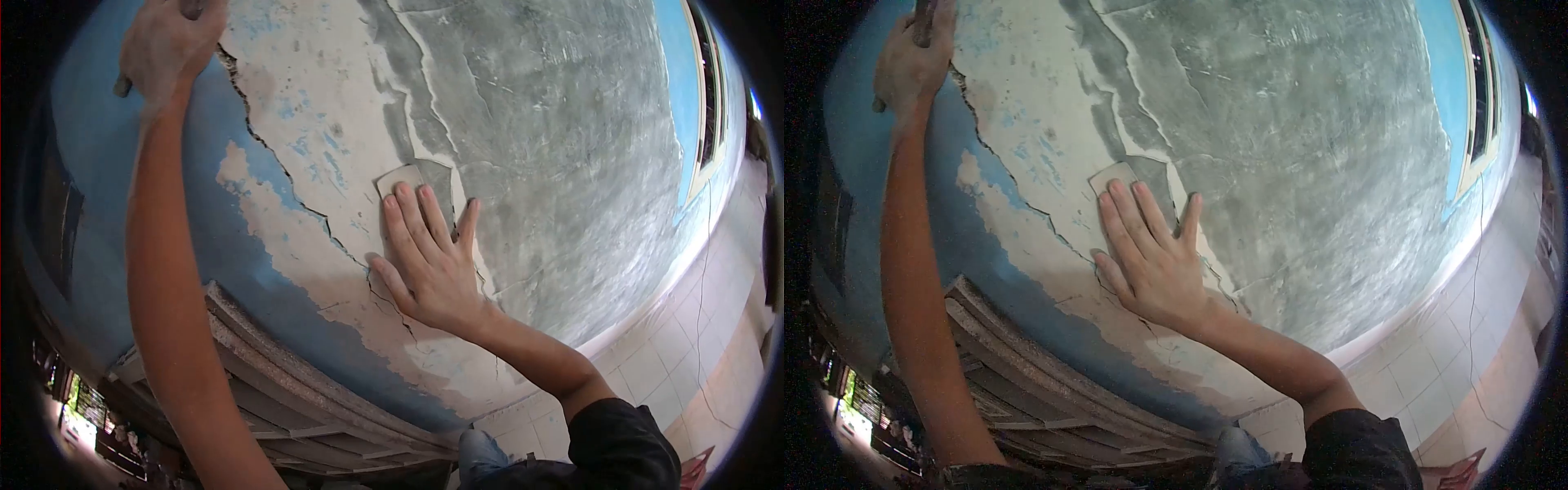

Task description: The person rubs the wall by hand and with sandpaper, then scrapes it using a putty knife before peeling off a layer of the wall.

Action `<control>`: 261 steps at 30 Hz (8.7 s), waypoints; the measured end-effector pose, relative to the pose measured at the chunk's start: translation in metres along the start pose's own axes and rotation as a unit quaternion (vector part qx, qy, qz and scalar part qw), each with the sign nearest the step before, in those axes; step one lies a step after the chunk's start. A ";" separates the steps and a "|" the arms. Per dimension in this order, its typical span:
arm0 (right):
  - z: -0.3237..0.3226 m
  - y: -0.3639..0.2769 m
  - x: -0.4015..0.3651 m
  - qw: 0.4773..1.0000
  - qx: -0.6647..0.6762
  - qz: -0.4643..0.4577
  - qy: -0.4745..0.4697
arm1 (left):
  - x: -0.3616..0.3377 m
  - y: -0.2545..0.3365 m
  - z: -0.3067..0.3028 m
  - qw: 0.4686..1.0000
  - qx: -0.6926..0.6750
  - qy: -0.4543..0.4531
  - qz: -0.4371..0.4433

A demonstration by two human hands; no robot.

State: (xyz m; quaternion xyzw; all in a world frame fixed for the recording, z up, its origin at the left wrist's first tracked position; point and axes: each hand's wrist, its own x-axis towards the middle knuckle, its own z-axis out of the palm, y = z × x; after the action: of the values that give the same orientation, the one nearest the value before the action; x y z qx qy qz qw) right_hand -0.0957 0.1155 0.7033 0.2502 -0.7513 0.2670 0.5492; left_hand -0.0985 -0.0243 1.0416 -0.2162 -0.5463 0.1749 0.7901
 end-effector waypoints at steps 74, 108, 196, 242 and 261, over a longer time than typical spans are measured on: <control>0.039 0.038 -0.150 0.999 -0.023 0.001 -0.032 | -0.007 -0.009 0.012 0.997 0.043 0.056 0.042; 0.012 0.021 -0.014 0.998 0.023 -0.029 0.053 | -0.001 -0.006 0.009 0.999 0.030 0.019 0.012; -0.023 -0.008 0.073 0.982 -0.165 -0.088 -0.031 | 0.003 0.001 -0.005 0.997 -0.038 -0.055 -0.031; -0.023 0.015 0.070 0.988 -0.153 -0.034 0.000 | -0.002 -0.020 0.021 0.994 -0.019 0.051 0.096; -0.036 0.006 0.141 0.983 -0.171 -0.068 0.022 | 0.000 -0.013 0.023 0.994 -0.027 0.071 0.079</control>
State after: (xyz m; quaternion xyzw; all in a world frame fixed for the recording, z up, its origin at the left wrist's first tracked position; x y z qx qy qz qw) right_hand -0.1125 0.1326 0.8469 0.1973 -0.7546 0.1019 0.6174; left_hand -0.1193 -0.0321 1.0553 -0.2919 -0.4743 0.2063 0.8046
